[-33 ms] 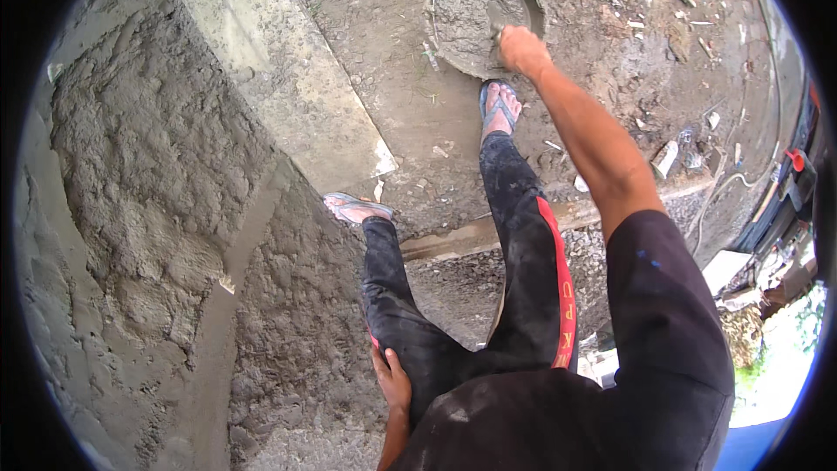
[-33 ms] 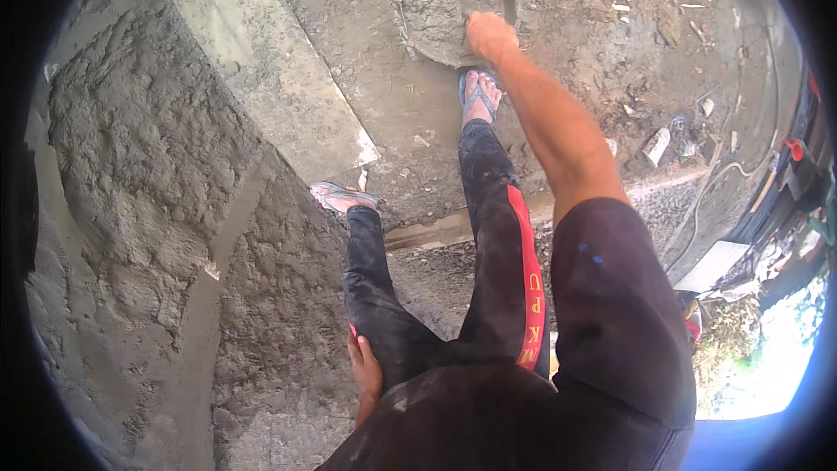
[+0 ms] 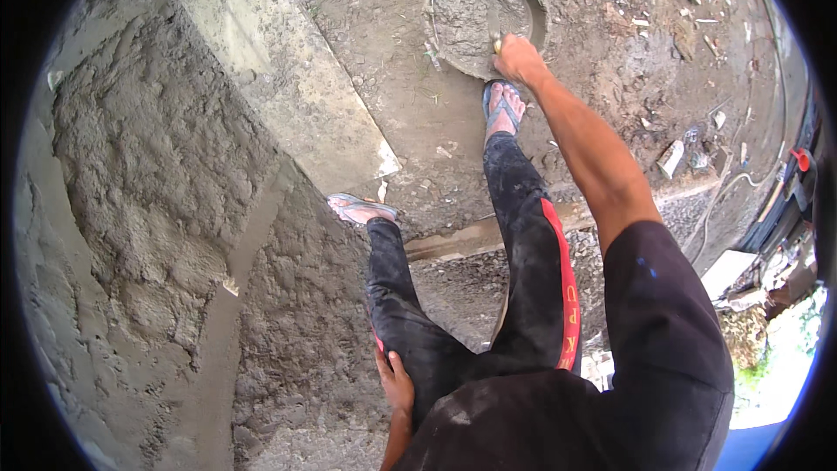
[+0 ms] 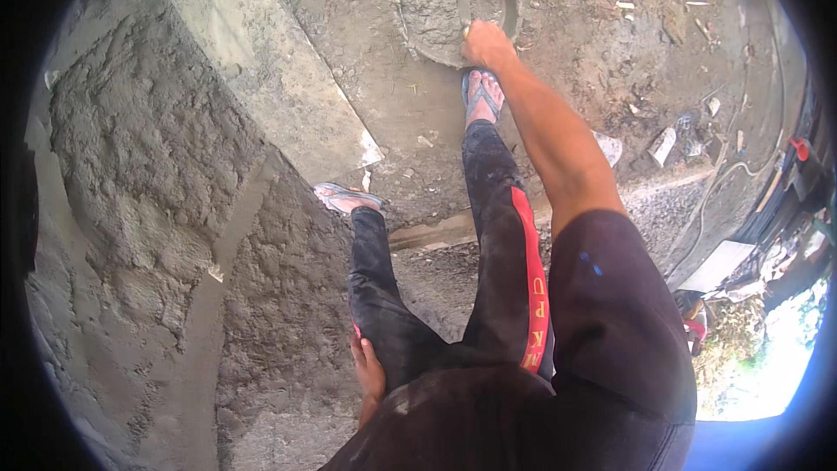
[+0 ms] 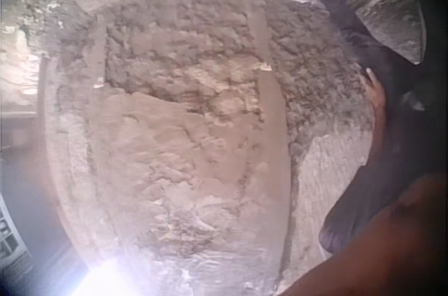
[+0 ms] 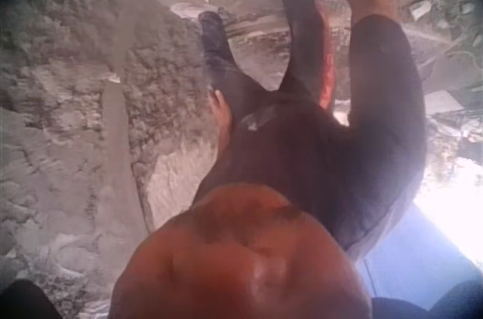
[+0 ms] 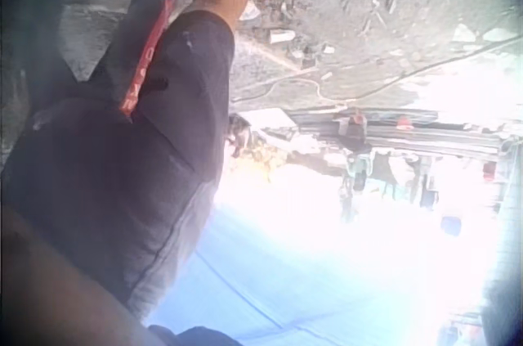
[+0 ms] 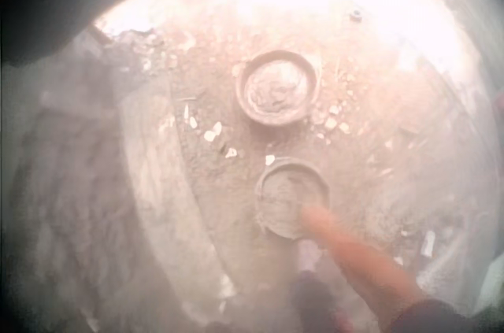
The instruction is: The person scoops wet cement from a bucket using a trowel and applies it to a vertical wall surface. They repeatedly smooth and spread the material to create a uniform plaster layer on a specific section of the wall.
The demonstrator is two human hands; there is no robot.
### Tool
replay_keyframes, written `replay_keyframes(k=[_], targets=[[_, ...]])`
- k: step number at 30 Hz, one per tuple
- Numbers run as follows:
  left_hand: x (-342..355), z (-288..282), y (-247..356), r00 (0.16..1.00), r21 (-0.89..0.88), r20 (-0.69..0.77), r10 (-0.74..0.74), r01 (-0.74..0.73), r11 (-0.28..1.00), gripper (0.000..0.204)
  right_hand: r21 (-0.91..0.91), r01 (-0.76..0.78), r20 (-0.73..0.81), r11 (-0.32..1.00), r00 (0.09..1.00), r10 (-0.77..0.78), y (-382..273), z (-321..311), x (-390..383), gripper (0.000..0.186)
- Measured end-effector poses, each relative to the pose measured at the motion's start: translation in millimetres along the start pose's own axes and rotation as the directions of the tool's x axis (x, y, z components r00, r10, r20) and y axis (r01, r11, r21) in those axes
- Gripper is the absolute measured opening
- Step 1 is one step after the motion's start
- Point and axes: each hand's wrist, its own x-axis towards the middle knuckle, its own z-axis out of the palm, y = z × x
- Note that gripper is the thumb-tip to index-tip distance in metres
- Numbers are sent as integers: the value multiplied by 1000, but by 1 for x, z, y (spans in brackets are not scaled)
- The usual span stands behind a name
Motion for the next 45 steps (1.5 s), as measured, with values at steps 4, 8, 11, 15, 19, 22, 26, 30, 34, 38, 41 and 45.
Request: replay_keyframes(k=[4,8,11,15,19,22,26,30,34,38,41,45], targets=[[-20,-13,-3,993,64,-25,-117,119,991,70,500,145,91,854,972,-219,19,48,-48,36],[-6,-17,9,992,43,-23,-127,128,991,71,404,60,196,913,969,-151,53,30,-34,42],[14,-31,17,999,144,-45,-17,23,989,73,562,21,161,827,978,-134,48,21,-31,39],[-9,-77,-1,998,59,-52,-20,23,998,74,536,266,-108,801,963,-247,31,4,-122,39],[-24,-140,-38,998,58,-60,4,0,998,77,597,370,-254,712,929,-270,6,-66,-244,26],[-12,-181,-51,1000,-29,8,-29,29,999,78,724,305,-328,618,941,-80,-39,-134,-333,11],[3,-214,-127,996,-133,-75,-48,38,990,79,787,439,-554,433,813,182,-197,-84,-381,11],[53,-210,-202,986,-342,-168,-11,-47,939,77,683,508,-679,525,706,202,-398,17,-415,17],[83,-161,-183,996,-460,-33,-80,56,886,77,598,378,-318,706,921,-224,-550,96,-465,18],[43,-173,-196,991,-394,-39,-127,101,913,82,754,609,-379,246,710,-594,-528,44,-622,28],[25,-177,-158,993,-339,-26,-118,102,935,85,728,507,-248,462,823,-511,-434,49,-584,33],[37,-137,-133,997,-222,-78,3,-20,975,83,530,393,-222,751,920,-324,-297,71,-454,33]])
